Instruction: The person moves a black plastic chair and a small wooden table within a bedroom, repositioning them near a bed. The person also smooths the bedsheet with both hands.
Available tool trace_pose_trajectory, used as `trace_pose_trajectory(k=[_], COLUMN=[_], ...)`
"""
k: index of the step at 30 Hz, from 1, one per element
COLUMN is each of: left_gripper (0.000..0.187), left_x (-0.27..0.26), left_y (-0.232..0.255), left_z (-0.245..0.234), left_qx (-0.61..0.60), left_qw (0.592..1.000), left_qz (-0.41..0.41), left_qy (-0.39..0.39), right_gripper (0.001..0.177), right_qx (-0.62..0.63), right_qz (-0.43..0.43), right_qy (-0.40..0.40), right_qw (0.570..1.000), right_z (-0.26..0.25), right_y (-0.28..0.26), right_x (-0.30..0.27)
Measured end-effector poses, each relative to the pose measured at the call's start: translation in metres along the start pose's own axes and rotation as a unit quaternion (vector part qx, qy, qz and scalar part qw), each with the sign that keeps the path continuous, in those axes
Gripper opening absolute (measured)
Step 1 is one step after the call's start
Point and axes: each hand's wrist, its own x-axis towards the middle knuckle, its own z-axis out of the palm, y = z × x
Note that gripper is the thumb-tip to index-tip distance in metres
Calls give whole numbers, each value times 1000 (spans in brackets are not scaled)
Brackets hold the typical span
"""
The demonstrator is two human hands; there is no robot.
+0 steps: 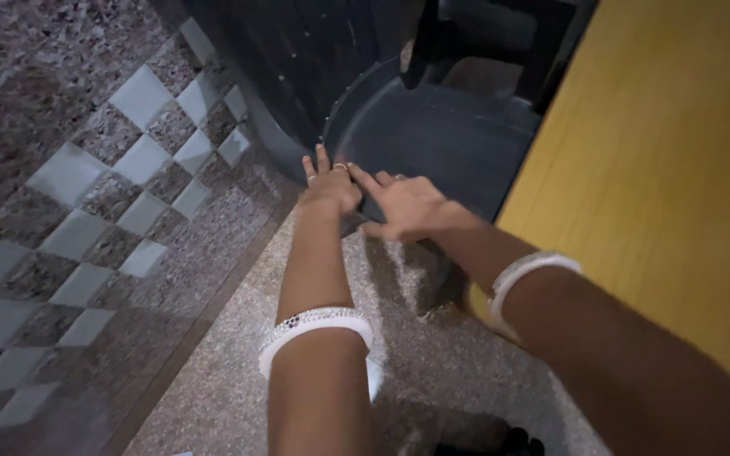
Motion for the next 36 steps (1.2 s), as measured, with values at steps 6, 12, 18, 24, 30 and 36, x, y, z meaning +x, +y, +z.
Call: trace_pose_trajectory(k=[6,12,18,24,30,36], left_gripper=[81,73,70,67,75,71], left_x=[-57,-89,-136,-190,-294,-370], left_y=[56,143,214,250,282,275], left_z=[-31,-74,-101,-87,-120,-140], left_qx=[31,36,119,226,239,290], left_qw=[998,996,983,957,943,924], left_qz=[-42,61,139,180,232,250], left_qy=[-28,-53,-31,-6,-25,22], right_gripper=[75,53,42,43,44,41], right_qx=[-127,-242,-243,-254,-262,-310], right_qz=[19,91,143,162,248,260], right_qy=[-43,-59,-68,-32,-28,38], right_qw=[991,964,957,953,932,914], right_z=[-51,-108,-157,-167,-188,-204], right_y=[56,88,66,32,-6,-43], right_x=[-43,-121,-208,-306,-422,-512])
